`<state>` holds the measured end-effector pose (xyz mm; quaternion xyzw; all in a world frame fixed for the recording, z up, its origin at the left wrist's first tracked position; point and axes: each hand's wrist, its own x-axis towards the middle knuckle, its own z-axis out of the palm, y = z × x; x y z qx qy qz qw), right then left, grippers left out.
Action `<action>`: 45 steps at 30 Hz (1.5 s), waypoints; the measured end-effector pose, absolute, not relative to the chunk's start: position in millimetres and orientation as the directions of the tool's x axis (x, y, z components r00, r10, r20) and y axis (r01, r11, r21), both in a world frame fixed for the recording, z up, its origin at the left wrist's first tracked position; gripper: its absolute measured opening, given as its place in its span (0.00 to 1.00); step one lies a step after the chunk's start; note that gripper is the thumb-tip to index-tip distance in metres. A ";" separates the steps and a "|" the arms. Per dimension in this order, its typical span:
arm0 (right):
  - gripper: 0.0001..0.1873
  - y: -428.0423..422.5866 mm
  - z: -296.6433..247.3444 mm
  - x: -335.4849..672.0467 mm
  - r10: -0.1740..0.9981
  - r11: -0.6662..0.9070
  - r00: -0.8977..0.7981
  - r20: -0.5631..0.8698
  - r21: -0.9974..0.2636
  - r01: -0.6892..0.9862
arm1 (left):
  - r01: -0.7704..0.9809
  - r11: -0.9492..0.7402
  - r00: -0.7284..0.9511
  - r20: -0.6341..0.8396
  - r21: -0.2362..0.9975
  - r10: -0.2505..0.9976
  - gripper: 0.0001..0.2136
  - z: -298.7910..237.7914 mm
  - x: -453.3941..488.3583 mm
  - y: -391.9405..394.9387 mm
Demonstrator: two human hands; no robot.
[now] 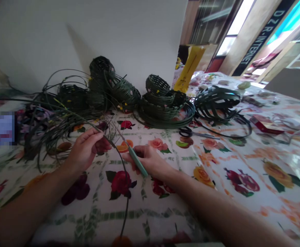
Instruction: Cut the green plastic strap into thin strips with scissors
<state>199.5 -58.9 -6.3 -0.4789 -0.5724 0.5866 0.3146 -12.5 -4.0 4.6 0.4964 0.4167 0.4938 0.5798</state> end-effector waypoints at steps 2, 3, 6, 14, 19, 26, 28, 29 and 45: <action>0.22 -61.3 0.1 199.8 0.932 -0.054 -0.327 -0.153 -0.954 0.294 | -0.188 0.013 0.128 0.011 0.982 0.992 0.08 9.8 -15.9 -2.0; 0.22 -62.2 2.5 200.0 0.940 -0.004 -0.320 -0.122 -0.939 0.344 | -0.197 0.014 0.110 0.008 0.980 0.994 0.09 12.4 -17.4 -1.4; 0.21 -64.8 6.0 200.1 0.947 0.102 -0.316 -0.060 -0.874 0.474 | -0.198 -0.008 0.059 0.020 0.980 0.998 0.09 17.6 -21.5 0.1; 0.16 -71.8 8.4 197.0 0.923 0.131 -0.361 -0.131 -0.775 0.618 | -0.198 -0.143 0.013 0.148 0.970 0.989 0.08 17.4 -29.4 5.5; 0.15 -70.4 7.9 196.4 0.927 0.139 -0.353 -0.128 -0.756 0.639 | -0.203 -0.124 0.012 0.129 0.971 0.992 0.09 18.8 -29.7 7.3; 0.15 -70.9 11.1 194.6 0.930 0.132 -0.336 -0.150 -0.718 0.684 | -0.220 -0.098 0.013 0.103 0.971 0.995 0.09 16.8 -30.2 8.7; 0.16 -71.2 11.3 194.1 0.929 0.135 -0.338 -0.153 -0.708 0.693 | -0.221 -0.097 0.016 0.103 0.970 0.995 0.09 16.8 -29.8 8.6; 0.16 -71.3 11.0 194.1 0.929 0.138 -0.336 -0.152 -0.703 0.698 | -0.222 -0.098 0.014 0.104 0.970 0.994 0.08 17.0 -29.6 8.6; 0.19 -66.1 2.5 199.8 0.950 0.136 -0.303 -0.078 -0.768 0.626 | -0.213 0.039 0.128 -0.012 0.976 0.992 0.09 11.2 -25.7 6.2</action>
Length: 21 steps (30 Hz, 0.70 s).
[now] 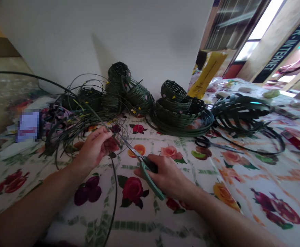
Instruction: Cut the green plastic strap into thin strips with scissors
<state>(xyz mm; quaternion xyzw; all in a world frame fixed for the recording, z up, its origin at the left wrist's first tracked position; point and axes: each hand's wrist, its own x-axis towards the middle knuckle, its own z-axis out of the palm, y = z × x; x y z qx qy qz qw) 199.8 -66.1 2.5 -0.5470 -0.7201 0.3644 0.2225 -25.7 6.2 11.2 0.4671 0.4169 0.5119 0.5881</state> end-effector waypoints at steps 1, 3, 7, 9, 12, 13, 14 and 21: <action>0.19 -66.1 2.0 199.7 0.952 0.132 -0.295 -0.077 -0.769 0.625 | -0.214 0.047 0.137 -0.018 0.976 0.990 0.09 10.7 -24.8 5.6; 0.18 -65.9 1.3 199.6 0.954 0.125 -0.288 -0.080 -0.768 0.628 | -0.219 0.060 0.144 -0.029 0.974 0.989 0.09 10.7 -24.0 5.0; 0.17 -65.6 1.8 199.4 0.950 0.136 -0.300 -0.082 -0.758 0.638 | -0.214 0.056 0.111 -0.033 0.975 0.993 0.09 13.3 -24.9 6.0; 0.17 -66.1 2.8 199.4 0.948 0.137 -0.305 -0.089 -0.752 0.644 | -0.221 0.023 0.096 -0.002 0.975 0.995 0.08 14.6 -25.7 7.5; 0.16 -67.7 5.4 199.3 0.942 0.132 -0.319 -0.105 -0.758 0.638 | -0.236 -0.021 0.065 0.038 0.972 0.997 0.09 16.2 -26.9 9.7; 0.16 -68.1 6.3 199.0 0.940 0.132 -0.324 -0.109 -0.759 0.637 | -0.236 -0.030 0.052 0.044 0.971 0.998 0.10 16.6 -27.2 10.2; 0.16 -68.5 7.3 198.6 0.939 0.132 -0.325 -0.110 -0.757 0.640 | -0.234 -0.038 0.040 0.049 0.971 0.998 0.10 16.9 -27.6 10.6; 0.15 -68.7 7.5 196.5 0.946 0.157 -0.312 -0.086 -0.721 0.675 | -0.208 -0.094 0.021 0.101 0.974 0.995 0.08 15.5 -29.3 11.9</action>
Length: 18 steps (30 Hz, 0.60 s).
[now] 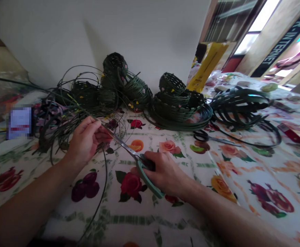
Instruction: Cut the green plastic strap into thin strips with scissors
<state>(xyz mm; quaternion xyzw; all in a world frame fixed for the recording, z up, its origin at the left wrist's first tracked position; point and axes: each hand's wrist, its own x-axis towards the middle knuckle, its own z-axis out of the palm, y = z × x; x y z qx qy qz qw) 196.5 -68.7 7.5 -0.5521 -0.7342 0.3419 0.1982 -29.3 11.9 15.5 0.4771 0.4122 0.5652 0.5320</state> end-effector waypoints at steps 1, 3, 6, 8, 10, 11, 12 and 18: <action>0.14 -68.7 6.8 196.6 0.947 0.158 -0.311 -0.084 -0.720 0.675 | -0.202 -0.101 0.021 0.107 0.974 0.994 0.08 15.1 -29.4 11.9; 0.14 -68.7 5.7 197.3 0.948 0.153 -0.307 -0.089 -0.716 0.681 | -0.194 -0.115 0.022 0.122 0.974 0.992 0.08 14.4 -29.5 11.8; 0.15 -68.6 4.5 198.8 0.943 0.148 -0.318 -0.102 -0.726 0.672 | -0.187 -0.122 0.023 0.129 0.975 0.991 0.08 14.1 -29.5 11.5; 0.15 -68.4 3.6 199.7 0.938 0.142 -0.328 -0.112 -0.738 0.660 | -0.182 -0.112 0.024 0.118 0.977 0.993 0.08 14.2 -29.6 11.4; 0.16 -68.3 2.6 200.3 0.937 0.134 -0.327 -0.120 -0.743 0.656 | -0.186 -0.109 0.024 0.115 0.977 0.993 0.08 14.2 -29.9 11.7; 0.16 -68.3 2.0 200.5 0.937 0.131 -0.328 -0.123 -0.745 0.654 | -0.187 -0.111 0.024 0.117 0.976 0.993 0.08 14.1 -30.1 11.9; 0.16 -68.3 1.4 200.6 0.937 0.130 -0.328 -0.123 -0.748 0.651 | -0.189 -0.115 0.023 0.121 0.975 0.992 0.08 14.0 -30.3 12.2; 0.17 -67.7 -0.5 200.4 0.938 0.135 -0.324 -0.121 -0.735 0.665 | -0.172 -0.132 0.035 0.140 0.976 0.989 0.09 14.5 -30.6 13.1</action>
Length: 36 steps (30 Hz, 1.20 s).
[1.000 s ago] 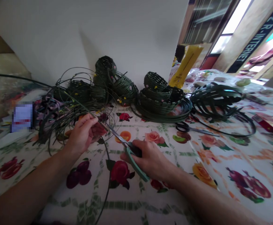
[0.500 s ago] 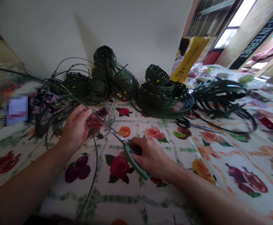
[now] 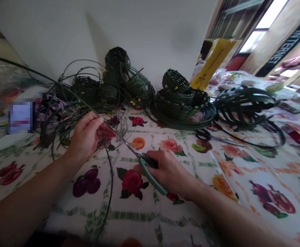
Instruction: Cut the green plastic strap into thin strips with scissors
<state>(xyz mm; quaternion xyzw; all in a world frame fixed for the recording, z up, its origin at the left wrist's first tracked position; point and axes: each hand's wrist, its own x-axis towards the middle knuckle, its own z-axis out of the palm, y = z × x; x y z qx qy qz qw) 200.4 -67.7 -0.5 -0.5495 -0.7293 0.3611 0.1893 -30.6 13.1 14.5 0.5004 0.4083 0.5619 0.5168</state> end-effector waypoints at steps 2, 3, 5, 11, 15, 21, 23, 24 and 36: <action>0.17 -67.5 0.2 200.2 0.936 0.140 -0.330 -0.119 -0.737 0.662 | -0.162 -0.136 0.032 0.143 0.977 0.989 0.09 14.9 -30.3 13.2; 0.17 -67.5 0.7 200.0 0.935 0.140 -0.332 -0.121 -0.736 0.662 | -0.157 -0.137 0.029 0.144 0.978 0.989 0.08 14.8 -30.1 13.3; 0.18 -67.6 1.7 199.7 0.935 0.140 -0.332 -0.126 -0.730 0.670 | -0.150 -0.145 0.027 0.151 0.978 0.988 0.08 14.3 -30.0 13.6; 0.19 -68.0 0.1 199.4 0.936 0.126 -0.328 -0.130 -0.743 0.657 | -0.140 -0.202 0.024 0.207 0.969 0.978 0.07 11.5 -30.8 13.5; 0.18 -67.6 -2.4 200.1 0.934 0.128 -0.330 -0.134 -0.740 0.661 | -0.144 -0.204 0.018 0.208 0.968 0.978 0.07 11.3 -30.5 13.2; 0.16 -67.3 -3.4 199.8 0.932 0.133 -0.335 -0.137 -0.731 0.669 | -0.157 -0.205 0.004 0.208 0.966 0.978 0.08 11.7 -29.9 13.5; 0.16 -67.8 -2.7 199.4 0.931 0.127 -0.335 -0.143 -0.735 0.666 | -0.153 -0.205 0.002 0.208 0.967 0.978 0.08 12.1 -29.9 13.2; 0.16 -68.0 -2.3 199.3 0.932 0.125 -0.333 -0.144 -0.736 0.666 | -0.151 -0.201 0.003 0.204 0.968 0.979 0.08 12.3 -30.0 12.9; 0.15 -67.1 1.2 199.3 0.936 0.113 -0.324 -0.141 -0.749 0.653 | -0.136 -0.210 0.005 0.212 0.968 0.977 0.07 12.2 -30.5 12.9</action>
